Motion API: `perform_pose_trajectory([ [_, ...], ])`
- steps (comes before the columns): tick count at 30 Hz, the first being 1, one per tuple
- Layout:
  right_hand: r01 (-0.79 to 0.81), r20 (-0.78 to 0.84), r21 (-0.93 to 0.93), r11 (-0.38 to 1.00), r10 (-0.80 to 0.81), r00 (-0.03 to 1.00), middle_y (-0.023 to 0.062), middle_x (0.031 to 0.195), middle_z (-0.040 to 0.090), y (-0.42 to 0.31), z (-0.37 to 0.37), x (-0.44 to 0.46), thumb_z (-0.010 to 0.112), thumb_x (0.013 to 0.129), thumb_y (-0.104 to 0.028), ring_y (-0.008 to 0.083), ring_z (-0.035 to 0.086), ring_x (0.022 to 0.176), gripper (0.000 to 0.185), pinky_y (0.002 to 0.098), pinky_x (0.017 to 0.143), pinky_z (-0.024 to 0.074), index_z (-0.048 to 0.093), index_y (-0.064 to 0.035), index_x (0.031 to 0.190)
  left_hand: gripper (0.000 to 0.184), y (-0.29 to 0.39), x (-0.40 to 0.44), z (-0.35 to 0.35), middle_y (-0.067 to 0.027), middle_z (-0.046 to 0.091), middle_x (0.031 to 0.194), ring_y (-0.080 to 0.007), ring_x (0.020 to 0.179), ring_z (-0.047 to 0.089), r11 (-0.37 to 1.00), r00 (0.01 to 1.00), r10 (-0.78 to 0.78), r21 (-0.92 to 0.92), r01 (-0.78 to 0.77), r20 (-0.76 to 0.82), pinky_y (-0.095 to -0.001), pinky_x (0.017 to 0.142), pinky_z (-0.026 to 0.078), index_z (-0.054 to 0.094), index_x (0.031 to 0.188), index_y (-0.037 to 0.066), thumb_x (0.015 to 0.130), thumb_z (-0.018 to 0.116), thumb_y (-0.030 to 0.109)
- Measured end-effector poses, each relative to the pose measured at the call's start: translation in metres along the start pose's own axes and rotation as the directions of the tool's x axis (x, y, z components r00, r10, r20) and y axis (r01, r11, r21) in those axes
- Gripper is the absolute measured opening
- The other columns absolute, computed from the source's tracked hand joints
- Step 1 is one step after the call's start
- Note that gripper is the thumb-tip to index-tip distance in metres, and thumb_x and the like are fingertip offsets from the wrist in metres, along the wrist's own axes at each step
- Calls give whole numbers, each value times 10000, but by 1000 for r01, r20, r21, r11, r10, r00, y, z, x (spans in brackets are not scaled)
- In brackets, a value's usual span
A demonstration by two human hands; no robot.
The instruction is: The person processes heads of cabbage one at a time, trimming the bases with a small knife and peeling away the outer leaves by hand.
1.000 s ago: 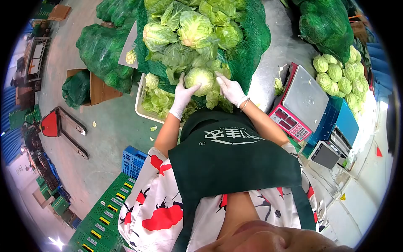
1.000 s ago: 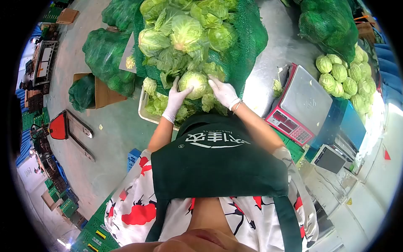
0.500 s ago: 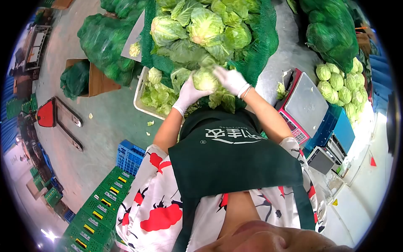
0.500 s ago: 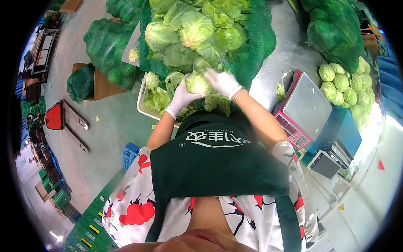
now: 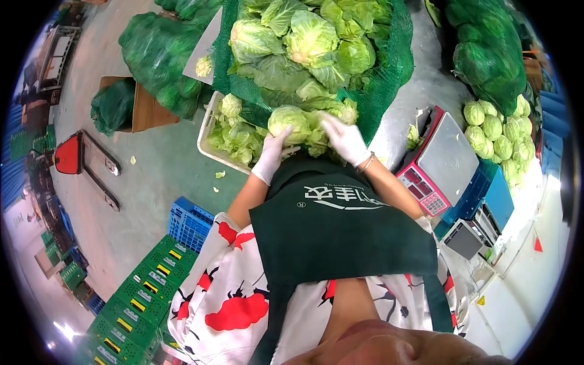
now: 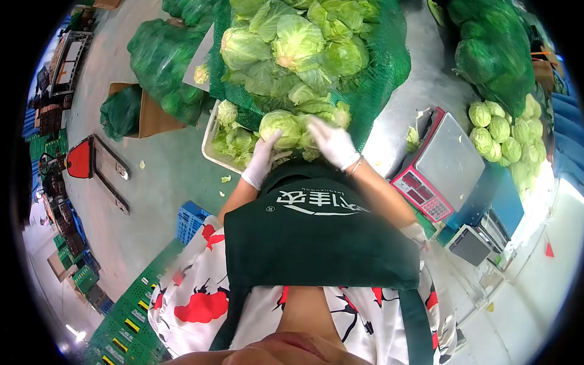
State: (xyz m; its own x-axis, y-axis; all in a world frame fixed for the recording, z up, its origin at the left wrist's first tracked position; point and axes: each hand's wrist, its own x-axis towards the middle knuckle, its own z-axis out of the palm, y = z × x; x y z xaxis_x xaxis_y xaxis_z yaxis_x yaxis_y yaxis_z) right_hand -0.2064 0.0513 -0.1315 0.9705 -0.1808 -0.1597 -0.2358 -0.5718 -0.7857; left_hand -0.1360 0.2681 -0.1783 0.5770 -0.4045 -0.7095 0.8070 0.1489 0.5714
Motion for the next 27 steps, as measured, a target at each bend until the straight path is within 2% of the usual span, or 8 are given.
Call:
perform_pose_trajectory([
  [4,-146,-193,-141,979,118,974,232,793,687,71,-2,2,533,1007,-399,411,685,724,434,478,645,560,605,-60,1269,1058,-10,15,-4,-222,589,1279,-323,1188,599,627,877,471,665,-407,93,-399,1007,492,381,1412,-56,630,913,417],
  [7,-194,-187,-327,925,138,973,243,666,652,43,-12,-6,517,1001,-447,444,653,619,569,514,581,536,462,-71,1425,1158,11,4,25,-262,575,1274,-377,1199,579,246,812,548,889,-385,200,-421,1025,474,343,1431,-76,568,923,433],
  [14,32,123,-274,961,2,992,239,711,666,7,4,15,447,1024,-452,434,648,626,617,504,646,552,353,-79,1507,1164,21,24,34,-280,586,1282,-370,1181,606,85,843,466,934,-347,271,-413,984,498,362,1436,-63,575,883,521],
  [17,-17,53,-213,977,29,998,245,778,680,34,4,32,442,1036,-412,428,665,684,526,486,693,561,450,-97,1457,1161,31,10,32,-270,543,1350,-360,1247,563,79,884,370,938,-337,286,-405,1036,469,324,1474,-40,585,899,436],
  [18,123,-191,-46,991,-130,973,250,838,686,59,13,39,451,1038,-390,422,681,763,447,485,725,562,550,-118,1379,1168,32,6,28,-269,524,1372,-356,1267,547,74,887,356,937,-341,295,-402,1051,459,306,1487,-33,587,903,409],
  [19,-150,-67,-18,989,148,987,242,900,691,48,-9,41,458,1037,-381,424,681,821,417,494,754,559,591,-119,1333,1176,33,3,23,-269,506,1394,-353,1287,532,68,889,343,936,-347,304,-399,1066,449,288,1500,-26,588,908,383],
  [24,-24,-1,-321,947,25,1000,235,790,687,41,-12,34,442,1031,-439,414,684,725,513,508,681,554,488,-104,1416,1241,10,10,14,-311,431,1428,-436,1304,478,399,903,377,845,-357,204,-445,1083,430,191,1541,5,609,911,398],
  [27,135,159,-408,903,-76,984,195,693,674,7,-7,26,435,1023,-462,390,662,599,600,492,570,534,389,-68,1473,1222,16,12,37,-300,450,1411,-425,1285,493,232,880,425,914,-332,212,-452,1057,443,246,1514,-6,595,908,452],
])
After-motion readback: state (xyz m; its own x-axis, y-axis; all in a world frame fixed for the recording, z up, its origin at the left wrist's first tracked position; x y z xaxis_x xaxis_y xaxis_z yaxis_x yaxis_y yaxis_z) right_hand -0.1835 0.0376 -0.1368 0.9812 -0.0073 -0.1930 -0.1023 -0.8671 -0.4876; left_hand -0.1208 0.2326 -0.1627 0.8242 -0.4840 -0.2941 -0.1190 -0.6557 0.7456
